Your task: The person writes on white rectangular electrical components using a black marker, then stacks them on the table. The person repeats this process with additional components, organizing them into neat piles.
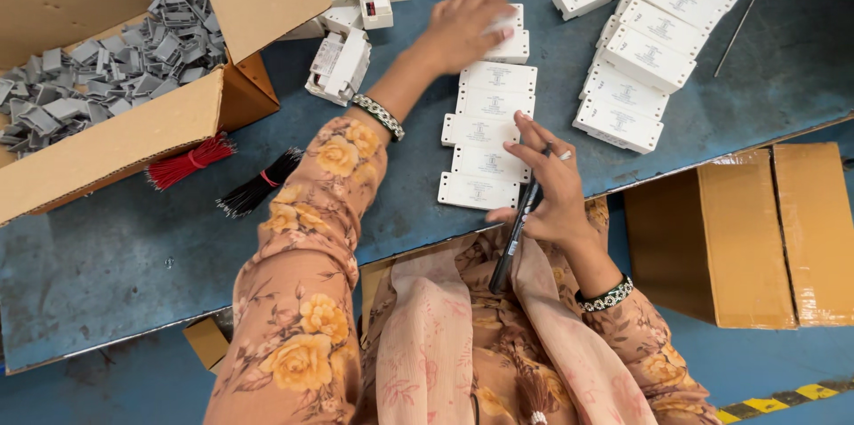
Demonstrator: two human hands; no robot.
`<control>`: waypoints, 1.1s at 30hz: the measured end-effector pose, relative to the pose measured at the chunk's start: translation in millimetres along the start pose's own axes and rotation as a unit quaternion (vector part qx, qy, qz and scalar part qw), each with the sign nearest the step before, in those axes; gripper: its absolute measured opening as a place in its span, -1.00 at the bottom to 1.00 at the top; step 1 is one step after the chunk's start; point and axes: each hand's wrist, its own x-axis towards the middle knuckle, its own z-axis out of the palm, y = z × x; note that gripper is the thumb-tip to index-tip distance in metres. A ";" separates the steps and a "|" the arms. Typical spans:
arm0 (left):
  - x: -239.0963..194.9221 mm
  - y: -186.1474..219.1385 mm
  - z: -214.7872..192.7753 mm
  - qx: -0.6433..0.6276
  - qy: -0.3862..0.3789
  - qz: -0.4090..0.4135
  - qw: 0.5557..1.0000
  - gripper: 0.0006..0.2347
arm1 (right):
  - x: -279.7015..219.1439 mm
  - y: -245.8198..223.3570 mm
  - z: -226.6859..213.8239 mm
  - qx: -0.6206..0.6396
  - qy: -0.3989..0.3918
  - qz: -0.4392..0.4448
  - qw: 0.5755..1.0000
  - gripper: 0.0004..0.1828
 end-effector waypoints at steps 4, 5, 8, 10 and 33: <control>-10.1 22.6 11.9 0.040 -0.042 0.001 0.998 -0.66 | 3.2 -3.6 -1.5 -0.052 -0.066 -0.034 0.996 0.04; -11.7 24.7 11.9 0.039 -0.050 -0.002 0.998 -0.66 | 4.0 -4.7 -1.5 -0.064 -0.085 -0.040 0.994 0.05; -15.9 23.4 8.7 0.020 -0.035 0.014 0.999 -0.66 | 6.9 -8.5 3.2 -0.066 -0.124 -0.019 0.990 0.03; -15.1 19.1 9.1 0.021 -0.059 0.009 0.998 -0.65 | 8.1 -11.0 9.5 -0.067 -0.141 -0.007 0.988 0.01; -176.2 83.7 -12.5 -0.575 0.082 -0.093 0.808 -0.20 | 17.9 -1.9 93.1 0.246 0.145 0.250 0.925 -0.34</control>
